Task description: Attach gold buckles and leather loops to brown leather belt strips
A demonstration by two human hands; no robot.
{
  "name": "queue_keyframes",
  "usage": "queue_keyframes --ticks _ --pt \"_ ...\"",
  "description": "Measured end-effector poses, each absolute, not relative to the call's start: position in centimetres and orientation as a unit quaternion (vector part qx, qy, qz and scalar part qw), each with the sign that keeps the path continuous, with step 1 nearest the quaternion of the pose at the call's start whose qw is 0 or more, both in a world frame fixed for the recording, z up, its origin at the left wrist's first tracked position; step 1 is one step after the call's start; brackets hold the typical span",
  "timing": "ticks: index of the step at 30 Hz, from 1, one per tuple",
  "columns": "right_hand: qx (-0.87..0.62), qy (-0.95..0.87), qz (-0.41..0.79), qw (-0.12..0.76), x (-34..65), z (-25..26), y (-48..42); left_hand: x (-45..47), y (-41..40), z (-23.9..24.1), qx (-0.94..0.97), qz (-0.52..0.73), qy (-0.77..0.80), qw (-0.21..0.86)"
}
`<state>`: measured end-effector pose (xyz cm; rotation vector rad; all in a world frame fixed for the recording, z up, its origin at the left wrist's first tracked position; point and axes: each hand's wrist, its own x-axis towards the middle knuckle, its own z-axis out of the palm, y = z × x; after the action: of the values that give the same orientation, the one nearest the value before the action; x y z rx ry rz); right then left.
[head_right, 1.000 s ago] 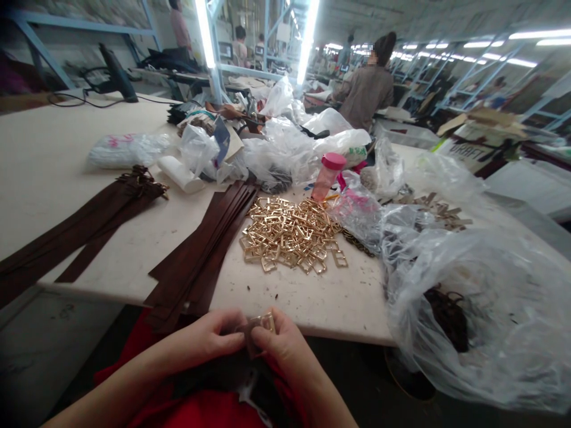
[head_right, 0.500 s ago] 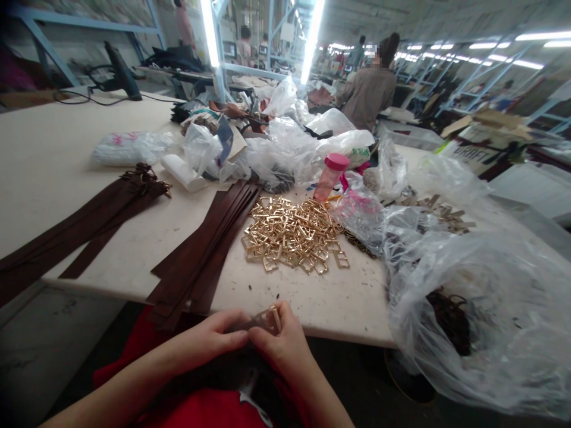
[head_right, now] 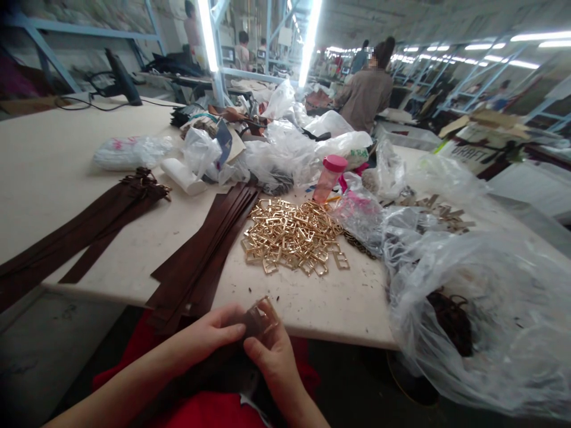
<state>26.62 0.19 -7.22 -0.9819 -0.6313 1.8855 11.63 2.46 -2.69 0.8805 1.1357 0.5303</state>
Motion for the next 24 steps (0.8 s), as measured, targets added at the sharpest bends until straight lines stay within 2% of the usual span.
queue_keyframes --ticks 6,9,13,17,24 --pt "-0.449 -0.386 0.692 0.414 27.1 -6.8 1.0 11.8 2.2 -2.5 0.505 0.215 0.515 0.658" --pt "-0.449 -0.373 0.707 0.399 27.1 -6.5 1.3 11.8 2.2 -2.6 0.52 0.211 0.521 0.642" --pt "-0.448 -0.307 0.738 0.401 27.0 -6.2 1.6 11.6 2.3 -2.9 0.447 0.237 0.484 0.714" --pt "-0.488 -0.349 0.685 0.414 27.1 -5.8 2.1 11.0 2.4 -3.6 0.339 0.259 0.395 0.813" --pt "-0.526 -0.431 0.618 0.394 27.6 -6.1 2.0 11.7 2.1 -4.3 0.34 0.222 0.397 0.823"
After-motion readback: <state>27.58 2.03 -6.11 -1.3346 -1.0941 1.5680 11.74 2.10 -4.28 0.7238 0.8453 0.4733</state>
